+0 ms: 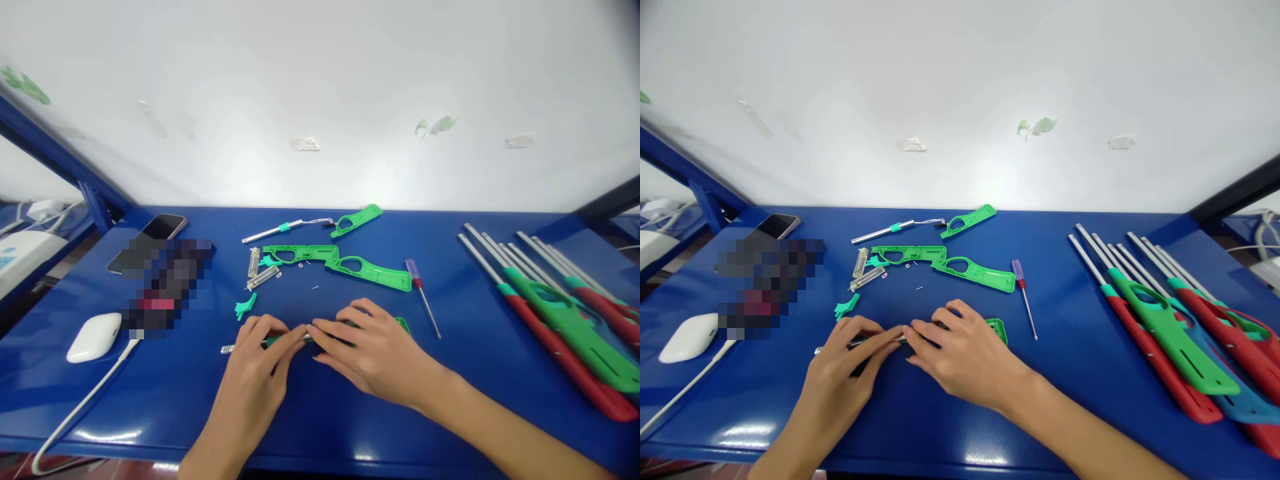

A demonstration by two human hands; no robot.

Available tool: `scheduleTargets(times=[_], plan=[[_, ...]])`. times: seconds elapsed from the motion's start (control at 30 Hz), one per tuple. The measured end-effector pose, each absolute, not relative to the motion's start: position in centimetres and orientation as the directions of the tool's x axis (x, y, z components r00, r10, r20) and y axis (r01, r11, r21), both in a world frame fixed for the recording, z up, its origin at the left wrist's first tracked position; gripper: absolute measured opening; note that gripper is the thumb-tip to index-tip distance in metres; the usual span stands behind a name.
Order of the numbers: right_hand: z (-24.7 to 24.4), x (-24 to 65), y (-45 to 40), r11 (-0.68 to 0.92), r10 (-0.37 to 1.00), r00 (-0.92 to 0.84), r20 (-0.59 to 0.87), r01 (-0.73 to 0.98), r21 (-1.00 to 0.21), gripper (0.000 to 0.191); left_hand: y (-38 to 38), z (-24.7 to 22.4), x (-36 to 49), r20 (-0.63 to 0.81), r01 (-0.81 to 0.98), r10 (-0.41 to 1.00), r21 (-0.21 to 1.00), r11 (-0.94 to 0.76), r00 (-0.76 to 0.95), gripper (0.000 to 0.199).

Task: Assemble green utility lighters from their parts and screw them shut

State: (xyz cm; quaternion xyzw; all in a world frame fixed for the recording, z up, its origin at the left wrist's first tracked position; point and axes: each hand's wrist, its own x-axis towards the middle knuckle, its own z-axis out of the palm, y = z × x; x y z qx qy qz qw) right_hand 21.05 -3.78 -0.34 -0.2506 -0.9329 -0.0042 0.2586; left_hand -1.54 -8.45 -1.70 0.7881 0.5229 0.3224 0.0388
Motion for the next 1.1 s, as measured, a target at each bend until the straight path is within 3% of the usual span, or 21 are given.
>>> scheduleTargets(times=[0.17,0.4,0.7,0.9,1.1], plan=[[-0.5,20.7,-4.2,0.873,0.448,-0.734,0.510,0.482,-0.073,0.028,-9.0,-1.5,-1.9,0.467,0.812,0.864,0.421,-0.405,0.189,0.038],[-0.5,20.7,-4.4,0.867,0.455,-0.730,0.510,0.493,-0.068,0.026,-9.9,-1.6,-3.5,0.473,0.792,0.851,0.418,-0.444,0.227,0.024],[-0.5,20.7,-4.6,0.860,0.472,-0.722,0.506,0.503,-0.083,0.025,-9.6,-1.5,-3.6,0.412,0.724,0.848,0.465,-0.510,0.333,0.041],[-0.7,20.6,-4.7,0.847,0.493,-0.706,0.509,0.523,-0.095,0.024,-9.2,-1.9,-3.0,0.455,0.760,0.833,0.405,-0.508,0.315,0.029],[-0.7,20.4,-4.8,0.822,0.535,-0.676,0.507,0.554,-0.129,0.025,-8.5,-0.3,-2.7,0.483,0.806,0.817,0.318,-0.499,0.315,0.032]])
